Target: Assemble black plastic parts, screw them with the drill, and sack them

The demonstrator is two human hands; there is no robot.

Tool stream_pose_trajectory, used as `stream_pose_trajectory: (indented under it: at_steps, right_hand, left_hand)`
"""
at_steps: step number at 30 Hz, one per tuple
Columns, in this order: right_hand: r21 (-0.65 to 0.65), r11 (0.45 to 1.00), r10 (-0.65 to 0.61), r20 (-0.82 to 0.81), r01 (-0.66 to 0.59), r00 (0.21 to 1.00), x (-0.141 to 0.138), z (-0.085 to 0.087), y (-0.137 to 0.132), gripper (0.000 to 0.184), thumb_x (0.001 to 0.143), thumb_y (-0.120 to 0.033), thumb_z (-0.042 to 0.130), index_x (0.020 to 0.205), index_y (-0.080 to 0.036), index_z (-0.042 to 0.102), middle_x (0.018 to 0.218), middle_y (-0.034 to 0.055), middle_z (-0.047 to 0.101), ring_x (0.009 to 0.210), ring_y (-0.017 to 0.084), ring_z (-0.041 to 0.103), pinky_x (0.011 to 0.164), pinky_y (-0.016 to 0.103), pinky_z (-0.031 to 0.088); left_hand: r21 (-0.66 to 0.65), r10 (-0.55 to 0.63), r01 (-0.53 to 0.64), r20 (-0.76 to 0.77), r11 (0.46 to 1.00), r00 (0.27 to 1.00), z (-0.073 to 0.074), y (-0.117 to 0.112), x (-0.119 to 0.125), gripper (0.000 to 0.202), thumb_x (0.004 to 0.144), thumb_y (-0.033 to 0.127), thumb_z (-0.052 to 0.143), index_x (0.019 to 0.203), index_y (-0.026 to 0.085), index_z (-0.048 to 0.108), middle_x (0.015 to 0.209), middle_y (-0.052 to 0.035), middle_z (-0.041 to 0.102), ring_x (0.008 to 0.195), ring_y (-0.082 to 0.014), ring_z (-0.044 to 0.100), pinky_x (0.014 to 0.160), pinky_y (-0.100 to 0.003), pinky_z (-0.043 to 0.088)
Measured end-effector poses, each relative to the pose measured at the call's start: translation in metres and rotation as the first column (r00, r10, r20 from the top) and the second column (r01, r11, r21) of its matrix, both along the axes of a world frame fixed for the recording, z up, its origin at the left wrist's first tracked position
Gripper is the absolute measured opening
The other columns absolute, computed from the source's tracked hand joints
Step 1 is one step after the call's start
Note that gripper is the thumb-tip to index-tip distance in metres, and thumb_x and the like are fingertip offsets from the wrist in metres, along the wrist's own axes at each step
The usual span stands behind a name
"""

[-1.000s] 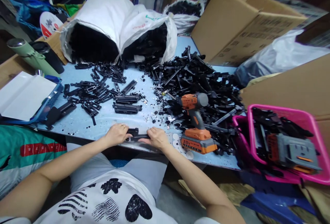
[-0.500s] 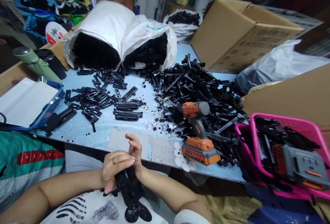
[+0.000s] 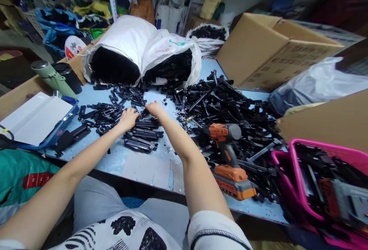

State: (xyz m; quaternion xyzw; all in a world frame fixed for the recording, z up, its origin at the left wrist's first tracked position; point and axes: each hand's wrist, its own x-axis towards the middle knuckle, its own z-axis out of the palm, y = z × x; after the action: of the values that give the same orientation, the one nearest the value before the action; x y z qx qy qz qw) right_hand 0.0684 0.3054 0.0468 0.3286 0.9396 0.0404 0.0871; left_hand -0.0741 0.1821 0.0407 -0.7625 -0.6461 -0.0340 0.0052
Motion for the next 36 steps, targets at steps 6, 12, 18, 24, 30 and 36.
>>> stream_pose_trajectory:
  at_steps: [6,12,18,24,30,36]
  right_hand:
    - [-0.353,0.932,-0.294,-0.597,0.085,0.746,0.035,0.036,-0.013,0.034,0.089,-0.038,0.048,0.114,-0.015,0.054,0.109,0.0106,0.064,0.100,0.022,0.058,0.086,0.036,0.042]
    - [-0.730,0.576,-0.630,-0.683,-0.368,0.370,0.071,0.035,-0.127,0.050,0.078,-0.039,0.063,0.118,-0.022,0.039,0.091,0.0038,0.066,0.085,0.018,0.062,0.074,0.033,0.049]
    - [-0.527,0.817,-0.411,-0.818,-0.235,0.403,0.118,0.007,-0.232,0.041,0.072,-0.033,0.070,0.105,-0.022,0.049,0.090,0.0038,0.059,0.084,0.018,0.058,0.075,0.031,0.047]
    - [-0.282,0.923,-0.380,-0.560,0.262,0.736,0.126,-0.016,-0.248,0.030,0.088,-0.033,0.049,0.115,-0.019,0.051,0.102,0.0109,0.057,0.091,0.022,0.054,0.077,0.034,0.044]
    - [-0.545,0.802,-0.549,-0.510,0.245,0.663,0.111,-0.033,-0.256,0.043,0.091,-0.045,0.042,0.129,-0.025,0.049,0.098,0.0092,0.059,0.086,0.022,0.058,0.077,0.037,0.046]
    - [-0.901,0.343,-0.920,-0.379,-0.266,0.101,0.078,-0.025,-0.248,0.064,0.087,-0.057,0.042,0.141,-0.025,0.031,0.071,-0.0005,0.055,0.054,0.013,0.055,0.048,0.026,0.047]
  left_hand:
    - [-0.130,-0.074,0.075,0.012,0.989,0.997,-0.009,0.039,-0.042,0.020,0.085,0.015,0.046,0.097,0.012,0.062,0.111,-0.0161,0.057,0.111,-0.0290,0.046,0.090,-0.042,0.037]
    - [-0.027,0.010,-0.008,0.076,1.000,0.997,-0.001,0.010,-0.052,0.019,0.089,0.015,0.039,0.101,0.008,0.052,0.104,-0.0190,0.056,0.105,-0.0284,0.050,0.088,-0.040,0.038]
    - [-0.129,-0.175,0.284,0.534,0.950,0.827,0.011,-0.099,-0.024,0.011,0.091,0.027,0.040,0.093,0.019,0.048,0.085,-0.0034,0.057,0.073,-0.0167,0.055,0.065,-0.027,0.043]
    - [-0.183,-0.174,0.395,0.681,0.900,0.712,-0.024,-0.128,0.034,0.020,0.089,0.020,0.041,0.107,0.018,0.048,0.100,-0.0079,0.059,0.090,-0.0209,0.058,0.081,-0.035,0.046]
    - [-0.104,0.002,0.157,0.838,0.982,0.545,-0.021,-0.128,0.049,0.035,0.092,0.028,0.040,0.124,0.017,0.047,0.110,-0.0097,0.057,0.075,-0.0145,0.061,0.079,-0.033,0.049]
    - [-0.180,0.164,0.026,0.939,0.983,0.303,-0.006,-0.151,0.064,0.047,0.090,0.038,0.046,0.134,0.021,0.044,0.095,-0.0036,0.058,0.048,-0.0054,0.048,0.051,-0.022,0.044]
